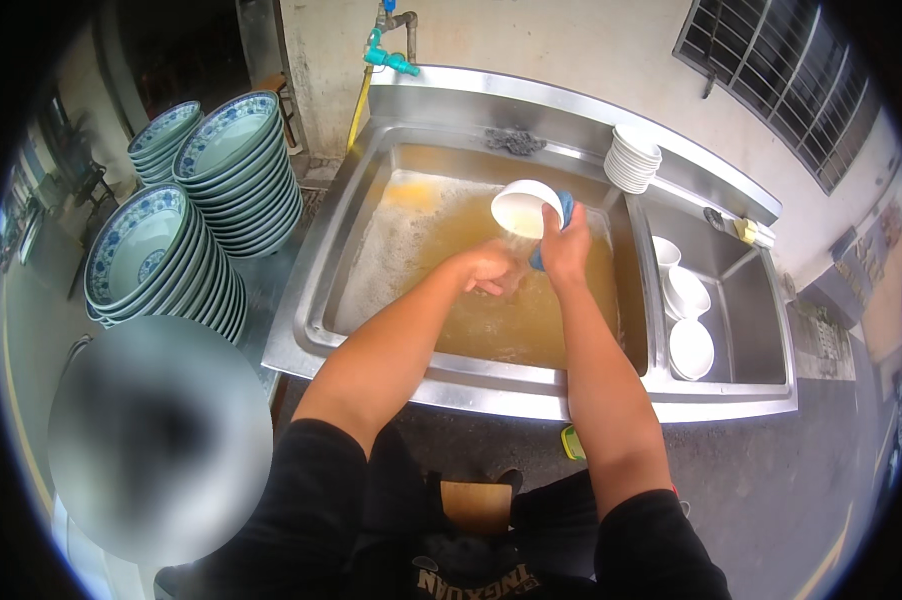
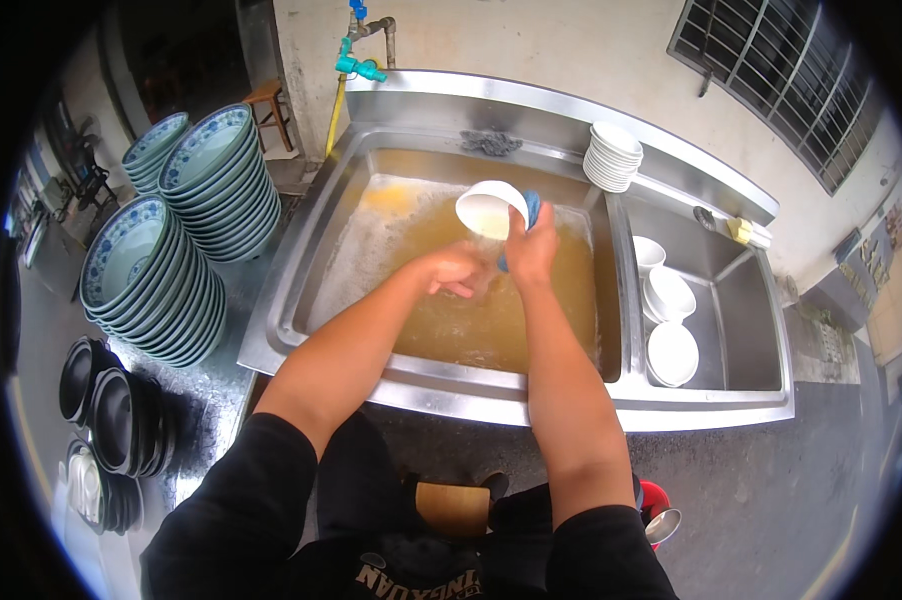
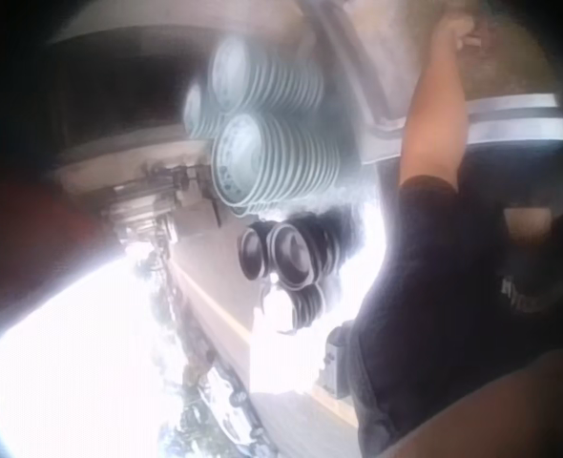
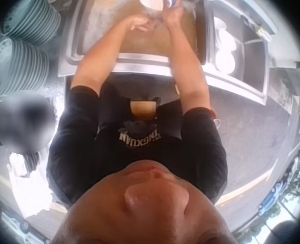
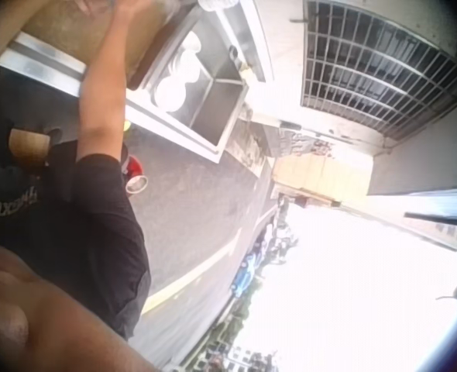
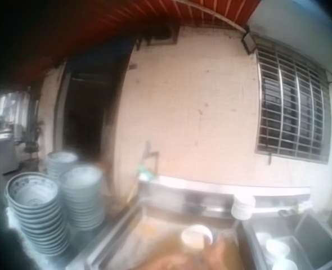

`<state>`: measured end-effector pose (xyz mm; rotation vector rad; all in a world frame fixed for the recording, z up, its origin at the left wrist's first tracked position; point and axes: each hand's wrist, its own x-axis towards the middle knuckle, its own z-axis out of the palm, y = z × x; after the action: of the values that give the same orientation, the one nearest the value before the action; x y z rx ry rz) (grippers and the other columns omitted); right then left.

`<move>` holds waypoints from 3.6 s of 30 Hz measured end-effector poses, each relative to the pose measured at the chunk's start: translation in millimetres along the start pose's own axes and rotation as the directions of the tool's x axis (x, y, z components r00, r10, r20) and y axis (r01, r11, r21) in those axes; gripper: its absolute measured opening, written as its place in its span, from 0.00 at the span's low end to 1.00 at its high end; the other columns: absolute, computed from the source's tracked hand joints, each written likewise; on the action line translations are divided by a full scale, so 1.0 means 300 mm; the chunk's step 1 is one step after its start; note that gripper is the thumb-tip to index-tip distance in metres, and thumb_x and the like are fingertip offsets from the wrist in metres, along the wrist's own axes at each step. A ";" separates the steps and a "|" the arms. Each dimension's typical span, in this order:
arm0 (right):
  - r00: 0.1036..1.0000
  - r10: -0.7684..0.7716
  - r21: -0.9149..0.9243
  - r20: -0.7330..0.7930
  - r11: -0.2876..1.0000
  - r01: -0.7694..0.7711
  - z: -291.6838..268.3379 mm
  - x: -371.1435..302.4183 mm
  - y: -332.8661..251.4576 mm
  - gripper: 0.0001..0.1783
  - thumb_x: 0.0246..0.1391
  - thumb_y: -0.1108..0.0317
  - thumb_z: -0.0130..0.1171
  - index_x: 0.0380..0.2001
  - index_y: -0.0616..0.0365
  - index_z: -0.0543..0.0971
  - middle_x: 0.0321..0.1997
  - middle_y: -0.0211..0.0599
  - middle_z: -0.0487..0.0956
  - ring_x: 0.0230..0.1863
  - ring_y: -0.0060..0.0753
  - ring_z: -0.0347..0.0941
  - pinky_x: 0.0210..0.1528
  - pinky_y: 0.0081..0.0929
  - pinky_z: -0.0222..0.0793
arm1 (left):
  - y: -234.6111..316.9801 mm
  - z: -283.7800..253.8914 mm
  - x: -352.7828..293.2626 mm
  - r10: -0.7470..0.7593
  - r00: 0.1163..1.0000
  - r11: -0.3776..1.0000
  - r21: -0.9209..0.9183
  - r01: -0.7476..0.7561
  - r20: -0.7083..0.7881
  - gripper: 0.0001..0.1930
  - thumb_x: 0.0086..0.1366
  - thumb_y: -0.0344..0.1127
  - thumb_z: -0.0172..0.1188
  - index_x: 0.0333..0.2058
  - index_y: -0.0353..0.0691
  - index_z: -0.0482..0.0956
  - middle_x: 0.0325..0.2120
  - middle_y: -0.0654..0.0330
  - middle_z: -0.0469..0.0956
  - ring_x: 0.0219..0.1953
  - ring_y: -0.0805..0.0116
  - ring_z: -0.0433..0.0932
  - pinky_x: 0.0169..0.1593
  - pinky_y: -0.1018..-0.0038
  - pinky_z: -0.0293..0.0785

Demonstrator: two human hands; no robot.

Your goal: The person washes white bowls one at a time in a double-basin stainless steel sink using a blue sponge and soapy water. They scrub each bowl, rinse it, and place it in the adjacent clean basin. Stacks of clean bowls and plates are visible nearby.

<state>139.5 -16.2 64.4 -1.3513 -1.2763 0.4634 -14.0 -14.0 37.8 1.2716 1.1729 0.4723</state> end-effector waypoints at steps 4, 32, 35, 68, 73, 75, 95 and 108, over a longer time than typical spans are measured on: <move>0.999 -0.042 -0.071 -0.031 0.997 0.040 -0.010 -0.006 -0.005 0.16 0.61 0.61 0.61 0.42 0.62 0.73 0.36 0.56 0.82 0.39 0.58 0.80 0.45 0.45 0.73 | 0.029 -0.009 -0.009 0.104 0.993 0.994 0.029 -0.103 -0.051 0.27 0.69 0.48 0.60 0.59 0.37 0.69 0.54 0.54 0.75 0.51 0.61 0.78 0.49 0.65 0.80; 0.751 -0.656 -0.297 0.072 0.705 0.644 0.037 -0.105 -0.100 0.19 0.61 0.59 0.60 0.51 0.57 0.80 0.61 0.50 0.73 0.51 0.53 0.71 0.57 0.42 0.68 | -0.003 -0.054 0.053 -0.021 0.998 0.642 -0.766 -0.035 -0.063 0.10 0.71 0.24 0.46 0.48 0.31 0.73 0.36 0.54 0.78 0.26 0.75 0.77 0.22 0.88 0.74; 0.977 -0.198 0.025 0.076 0.980 0.196 -0.005 -0.056 -0.102 0.18 0.65 0.59 0.56 0.52 0.57 0.80 0.49 0.46 0.79 0.44 0.38 0.75 0.51 0.35 0.71 | -0.014 -0.071 0.043 0.023 0.982 0.742 -0.661 0.110 0.189 0.08 0.71 0.24 0.47 0.44 0.33 0.74 0.32 0.57 0.77 0.22 0.79 0.74 0.21 0.88 0.72; 0.545 0.551 -0.713 0.632 0.689 0.130 -0.017 -0.048 0.147 0.25 0.51 0.60 0.58 0.52 0.60 0.82 0.53 0.52 0.81 0.53 0.49 0.79 0.55 0.41 0.72 | -0.147 -0.012 0.099 0.459 0.885 0.630 0.732 -0.260 -0.081 0.14 0.69 0.30 0.53 0.50 0.43 0.81 0.48 0.49 0.80 0.50 0.48 0.79 0.54 0.59 0.75; 0.721 0.491 -0.436 0.489 0.854 -0.285 -0.015 -0.049 0.059 0.21 0.55 0.61 0.57 0.47 0.64 0.82 0.46 0.51 0.83 0.46 0.46 0.81 0.46 0.40 0.73 | -0.115 -0.118 0.121 0.100 0.951 0.947 -0.265 -0.182 -0.293 0.17 0.66 0.29 0.58 0.53 0.35 0.77 0.47 0.50 0.81 0.47 0.57 0.81 0.50 0.60 0.78; 0.727 0.465 -0.310 0.506 0.884 -0.351 -0.020 -0.022 0.103 0.19 0.58 0.61 0.57 0.45 0.66 0.82 0.39 0.44 0.82 0.40 0.37 0.78 0.43 0.37 0.72 | -0.041 -0.101 0.055 0.098 0.970 0.779 -0.589 -0.213 -0.221 0.20 0.64 0.29 0.58 0.55 0.32 0.73 0.48 0.51 0.80 0.48 0.56 0.80 0.53 0.60 0.76; 0.995 -0.101 -0.002 0.026 0.995 0.101 0.002 -0.029 0.006 0.21 0.69 0.56 0.48 0.51 0.62 0.78 0.41 0.57 0.83 0.43 0.56 0.80 0.47 0.44 0.73 | 0.025 0.014 -0.028 0.202 0.975 0.969 -0.165 -0.186 0.090 0.27 0.67 0.40 0.61 0.62 0.42 0.67 0.51 0.63 0.75 0.55 0.70 0.73 0.60 0.65 0.70; 0.989 0.002 -0.439 -0.145 0.896 -0.066 -0.062 -0.030 -0.023 0.30 0.69 0.45 0.42 0.42 0.63 0.82 0.45 0.54 0.81 0.56 0.60 0.68 0.58 0.58 0.63 | -0.116 -0.036 0.085 0.260 0.965 0.768 0.614 -0.184 -0.036 0.14 0.68 0.38 0.56 0.44 0.35 0.82 0.46 0.50 0.82 0.43 0.53 0.81 0.53 0.60 0.76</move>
<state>149.7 -33.9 71.7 -1.7569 -1.2867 0.0930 -24.1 1.7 -2.6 1.9844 1.3356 0.3533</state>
